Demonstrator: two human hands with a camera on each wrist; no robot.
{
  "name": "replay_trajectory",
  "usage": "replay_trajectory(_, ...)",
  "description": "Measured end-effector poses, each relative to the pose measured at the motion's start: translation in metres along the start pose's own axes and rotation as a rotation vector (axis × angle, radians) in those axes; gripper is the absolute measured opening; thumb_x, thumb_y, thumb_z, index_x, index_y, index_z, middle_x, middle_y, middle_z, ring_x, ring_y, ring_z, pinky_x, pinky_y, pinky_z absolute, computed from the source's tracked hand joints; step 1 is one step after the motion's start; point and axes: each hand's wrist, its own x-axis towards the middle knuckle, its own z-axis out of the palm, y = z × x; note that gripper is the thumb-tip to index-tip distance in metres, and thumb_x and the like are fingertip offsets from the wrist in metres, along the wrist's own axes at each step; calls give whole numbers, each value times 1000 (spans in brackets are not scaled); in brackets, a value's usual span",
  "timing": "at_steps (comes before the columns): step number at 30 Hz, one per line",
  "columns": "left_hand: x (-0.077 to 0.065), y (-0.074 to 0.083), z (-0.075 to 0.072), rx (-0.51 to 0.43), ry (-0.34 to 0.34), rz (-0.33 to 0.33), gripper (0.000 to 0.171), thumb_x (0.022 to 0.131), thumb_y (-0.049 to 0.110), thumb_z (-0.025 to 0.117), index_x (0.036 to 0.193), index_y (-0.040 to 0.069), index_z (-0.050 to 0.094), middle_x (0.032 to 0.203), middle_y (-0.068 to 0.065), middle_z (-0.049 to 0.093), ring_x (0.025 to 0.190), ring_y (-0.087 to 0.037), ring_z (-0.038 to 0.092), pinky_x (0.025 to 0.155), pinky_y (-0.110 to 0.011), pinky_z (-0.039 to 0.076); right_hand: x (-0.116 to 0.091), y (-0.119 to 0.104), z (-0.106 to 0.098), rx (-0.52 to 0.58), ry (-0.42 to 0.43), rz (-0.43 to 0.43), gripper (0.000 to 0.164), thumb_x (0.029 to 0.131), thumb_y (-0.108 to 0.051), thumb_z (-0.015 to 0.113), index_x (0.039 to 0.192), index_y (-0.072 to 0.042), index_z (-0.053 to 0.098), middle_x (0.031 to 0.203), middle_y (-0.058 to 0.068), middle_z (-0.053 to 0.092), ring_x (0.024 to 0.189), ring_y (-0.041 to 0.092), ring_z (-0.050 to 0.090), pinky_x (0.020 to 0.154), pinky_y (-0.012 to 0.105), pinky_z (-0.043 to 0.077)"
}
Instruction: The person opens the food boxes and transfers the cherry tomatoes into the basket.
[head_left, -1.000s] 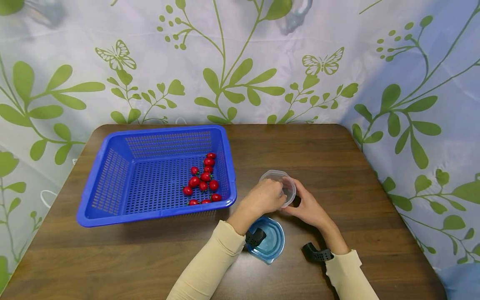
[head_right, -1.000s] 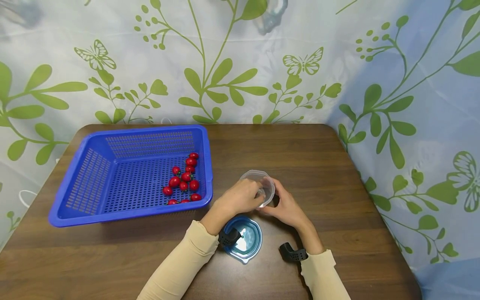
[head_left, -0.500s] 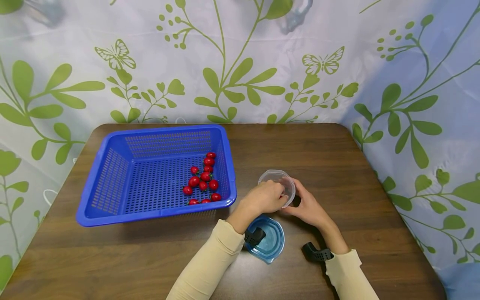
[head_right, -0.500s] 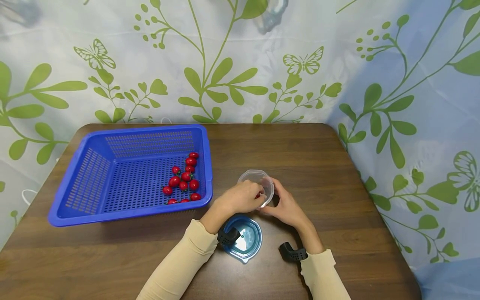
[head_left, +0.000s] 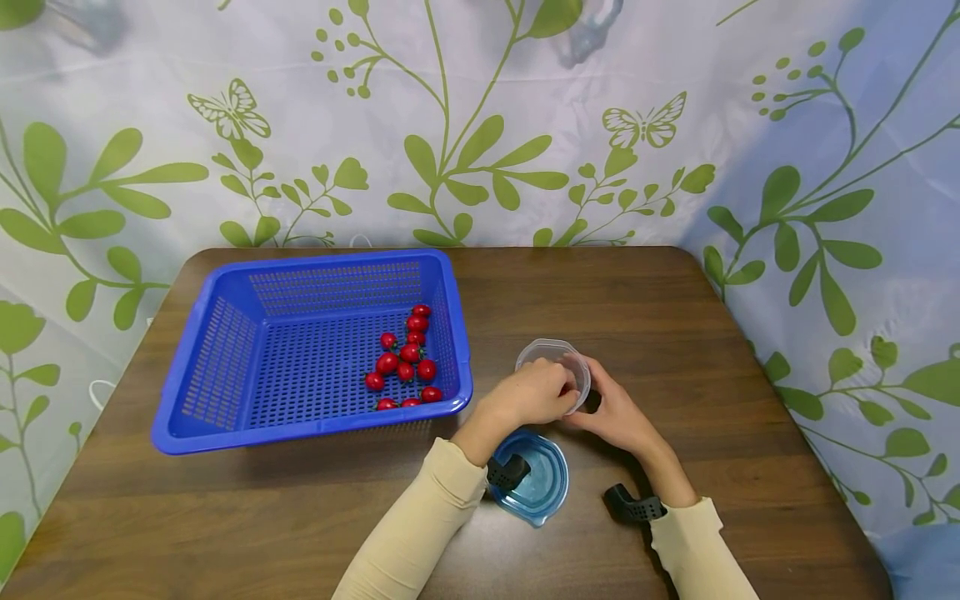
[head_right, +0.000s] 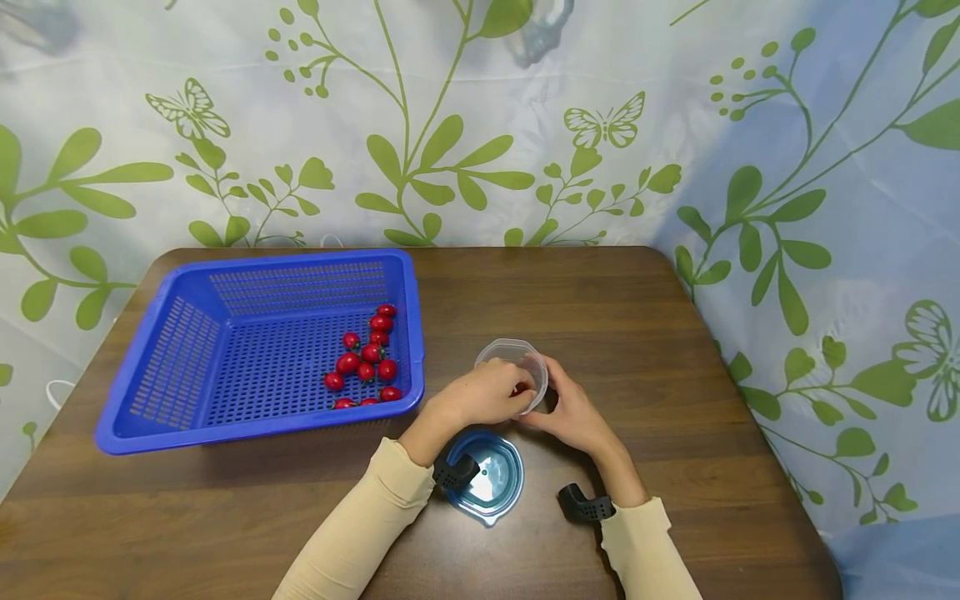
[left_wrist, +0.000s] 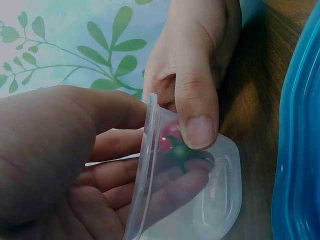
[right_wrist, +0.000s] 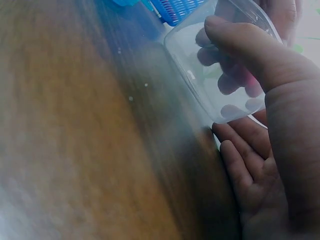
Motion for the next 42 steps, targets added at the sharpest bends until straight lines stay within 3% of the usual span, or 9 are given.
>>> replay_trajectory(4,0,0,0,-24,4,13,13,101,16,62,96,10,72,69,4,56,56,-8,50,51,-15,40,0,1,0,6,-2,-1,86,84,-19,86,156,-15,38,156,14,47,136,37,52,112,60,41)
replay_trajectory(12,0,0,-5,-45,21,35,12,98,12,65,106,7,72,78,1,63,58,-8,53,54,-14,44,-3,1,0,3,-5,26,87,84,-21,85,156,-16,36,155,13,47,137,38,51,110,59,44)
replay_trajectory(19,-3,3,-14,-6,93,88,17,96,12,68,112,4,72,97,-4,73,74,-11,61,68,-14,50,-2,1,-1,14,-1,7,87,84,-19,86,155,-14,37,152,14,51,133,39,54,110,62,43)
replay_trajectory(28,-11,2,-26,-48,106,35,26,96,17,70,119,5,72,113,-6,73,92,-15,67,77,-17,56,-1,0,-2,24,-6,-5,89,82,-16,88,155,-15,37,150,13,53,131,38,57,109,60,44)
replay_trajectory(33,-17,3,-37,-58,149,70,25,96,15,69,119,4,72,114,-6,71,99,-19,68,78,-18,57,0,-1,-1,20,-8,6,89,82,-17,88,155,-16,37,150,13,52,130,39,56,106,61,48)
replay_trajectory(42,-26,-1,-53,-74,222,100,22,96,15,71,116,5,72,106,-5,73,89,-19,67,75,-21,54,0,-1,0,44,-13,25,90,82,-18,89,155,-15,36,151,14,50,133,40,53,109,64,43)
